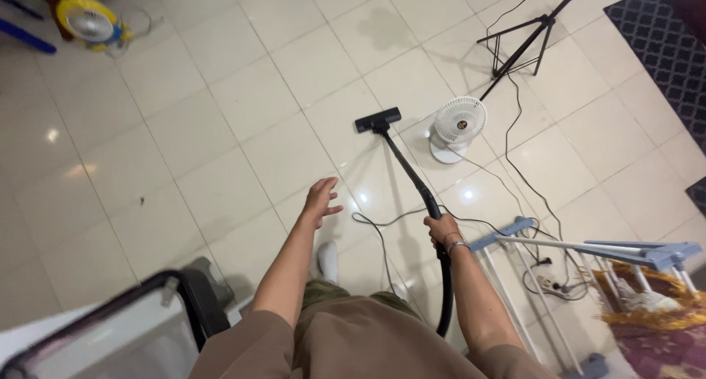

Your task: The person vacuums the tiled floor using a handheld vacuum cleaner and its floor nozzle attachment, moving the nozzle across the floor and handling the hose by hand.

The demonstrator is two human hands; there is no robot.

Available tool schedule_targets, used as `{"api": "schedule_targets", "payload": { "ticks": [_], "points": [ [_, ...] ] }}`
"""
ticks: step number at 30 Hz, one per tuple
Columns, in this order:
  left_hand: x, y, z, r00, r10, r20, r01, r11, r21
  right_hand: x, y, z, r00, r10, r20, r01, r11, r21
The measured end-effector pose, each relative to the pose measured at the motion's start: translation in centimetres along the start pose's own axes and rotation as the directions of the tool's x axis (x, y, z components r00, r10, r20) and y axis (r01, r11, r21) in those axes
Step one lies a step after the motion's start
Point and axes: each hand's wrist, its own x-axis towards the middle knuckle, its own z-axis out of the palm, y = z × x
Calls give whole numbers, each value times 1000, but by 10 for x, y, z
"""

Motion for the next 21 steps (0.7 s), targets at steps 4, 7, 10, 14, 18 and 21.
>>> {"api": "schedule_targets", "payload": {
  "ticks": [4, 7, 10, 14, 18, 21],
  "points": [
    [-22, -48, 20, 1000, 0, -31, -3, 996, -86, -12, 20, -14, 1000, -22, 0, 22, 996, -82],
    [-27, -65, 50, 999, -13, -33, 9, 994, -111, -31, 42, -26, 1000, -4, 12, 5, 993, -118],
    [-36, -95, 85, 999, -53, -8, 51, 991, -122, -43, 74, -40, 999, -6, 36, 8, 998, -62],
    [-35, -119, 132, 997, -19, 79, 27, 994, -106, -65, 119, -60, 999, -7, 34, 8, 1000, -20],
    [-34, -115, 168, 990, -32, 138, 39, 998, -49, -82, 140, -84, 1000, 17, 17, -16, 998, -69],
    [-33, -106, 185, 982, -47, 180, 44, 999, 21, -85, 144, -93, 998, 47, 48, -48, 999, 6]
  ]
}}
